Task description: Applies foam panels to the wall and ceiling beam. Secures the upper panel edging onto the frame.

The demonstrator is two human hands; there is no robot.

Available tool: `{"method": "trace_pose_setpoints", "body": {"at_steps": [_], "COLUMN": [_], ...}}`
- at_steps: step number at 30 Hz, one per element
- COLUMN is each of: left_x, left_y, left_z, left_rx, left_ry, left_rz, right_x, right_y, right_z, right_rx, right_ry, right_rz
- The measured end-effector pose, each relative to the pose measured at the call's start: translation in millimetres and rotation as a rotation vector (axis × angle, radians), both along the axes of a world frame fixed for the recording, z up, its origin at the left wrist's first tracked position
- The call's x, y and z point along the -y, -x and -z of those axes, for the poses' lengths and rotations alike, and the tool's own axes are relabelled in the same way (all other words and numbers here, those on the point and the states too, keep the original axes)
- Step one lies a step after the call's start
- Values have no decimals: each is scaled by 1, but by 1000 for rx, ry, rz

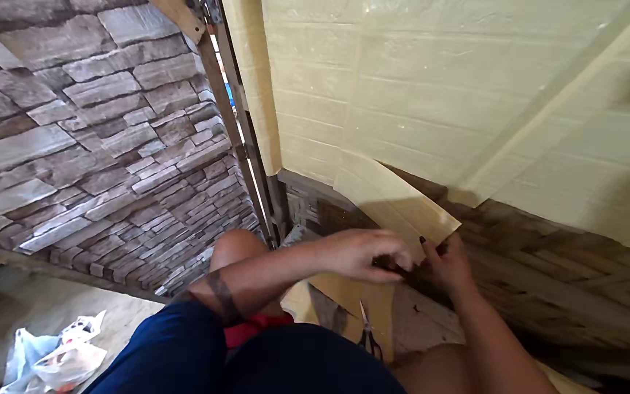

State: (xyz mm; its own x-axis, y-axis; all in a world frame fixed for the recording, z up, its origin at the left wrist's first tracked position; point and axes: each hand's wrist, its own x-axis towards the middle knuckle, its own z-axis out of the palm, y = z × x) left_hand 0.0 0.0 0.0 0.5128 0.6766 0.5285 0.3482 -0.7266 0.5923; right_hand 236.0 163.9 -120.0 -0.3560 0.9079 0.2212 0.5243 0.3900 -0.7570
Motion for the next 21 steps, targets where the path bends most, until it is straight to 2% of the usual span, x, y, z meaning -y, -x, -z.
{"method": "trace_pose_setpoints", "body": {"at_steps": [5,9,11,15,18,21], "left_x": [-51,-81,-92,-124,-144,-159], "left_y": [66,103,113,134,136,133], "left_z": [57,74,79,105,121,151], "left_rx": [-346,-546,-568,-375,-104,120], "left_ry": [325,588,690,737,681,643], "left_rz": [-159,-315,-435,-634,-816,-970], "right_x": [-2,-4,-4,-3,-3,0], "right_y": [1,0,0,1,1,1], "right_z": [2,6,6,4,7,7], "right_rx": [-8,-5,3,-5,-22,-65], "right_ry": [-14,1,16,59,68,73], "right_rz": [-10,-11,-10,-7,-15,-30]}}
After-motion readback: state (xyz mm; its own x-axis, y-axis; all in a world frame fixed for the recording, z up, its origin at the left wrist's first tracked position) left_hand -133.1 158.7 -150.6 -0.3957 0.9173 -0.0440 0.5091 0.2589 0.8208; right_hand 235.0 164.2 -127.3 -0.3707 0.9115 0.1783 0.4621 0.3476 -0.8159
